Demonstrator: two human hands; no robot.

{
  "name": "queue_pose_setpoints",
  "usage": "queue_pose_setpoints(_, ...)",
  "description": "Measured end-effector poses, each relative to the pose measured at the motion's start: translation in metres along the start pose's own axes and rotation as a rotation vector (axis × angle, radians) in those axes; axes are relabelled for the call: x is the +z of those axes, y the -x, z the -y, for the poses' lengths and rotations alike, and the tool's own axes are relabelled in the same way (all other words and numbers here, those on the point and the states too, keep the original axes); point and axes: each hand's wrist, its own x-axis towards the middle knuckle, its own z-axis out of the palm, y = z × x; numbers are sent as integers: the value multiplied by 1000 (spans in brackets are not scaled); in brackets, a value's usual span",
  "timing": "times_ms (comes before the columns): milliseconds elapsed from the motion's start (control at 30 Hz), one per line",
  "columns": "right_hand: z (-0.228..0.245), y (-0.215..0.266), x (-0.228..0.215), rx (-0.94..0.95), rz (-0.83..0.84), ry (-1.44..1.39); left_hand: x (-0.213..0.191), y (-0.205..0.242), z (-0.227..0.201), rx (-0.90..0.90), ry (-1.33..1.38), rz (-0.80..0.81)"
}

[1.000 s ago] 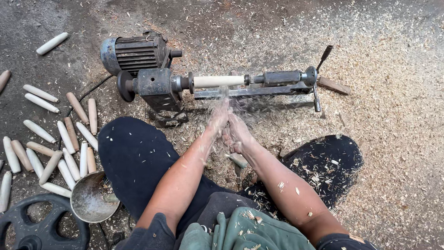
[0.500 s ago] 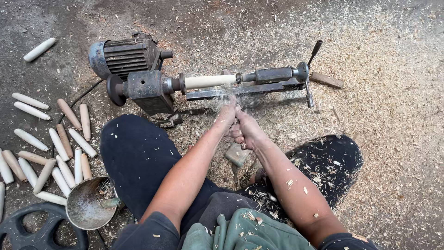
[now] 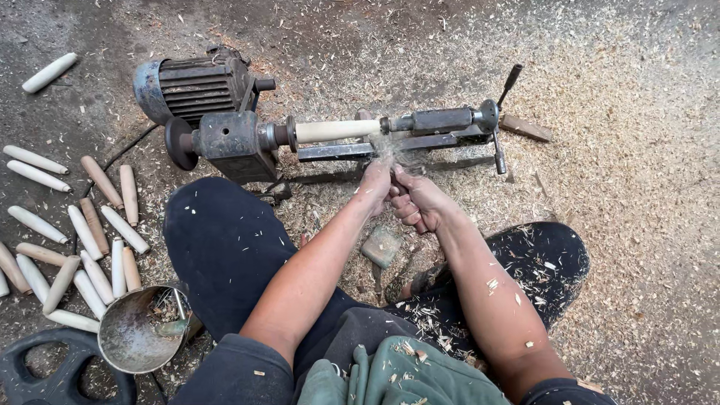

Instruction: The person mounts a rectangular block of wood onto a lathe and shapes it into a cylindrical rod using a chisel. They then remove the finished piece and mount a new block to repeat the process.

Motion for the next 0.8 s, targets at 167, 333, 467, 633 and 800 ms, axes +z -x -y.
queue_pose_setpoints(167,10,0,0,66,4,-24,3,-5,-4,64,-7,46)
queue_pose_setpoints(333,5,1,4,20,-38,17,6,-13,3,92,-42,-8)
queue_pose_setpoints(467,0,0,21,-12,-125,34,-5,-12,3,117,-58,-1)
queue_pose_setpoints(633,-6,-2,33,-29,-91,35,-16,-14,7,103,-137,-59)
queue_pose_setpoints(800,-16,-13,44,-43,-110,26,-28,-16,7,133,-144,-107)
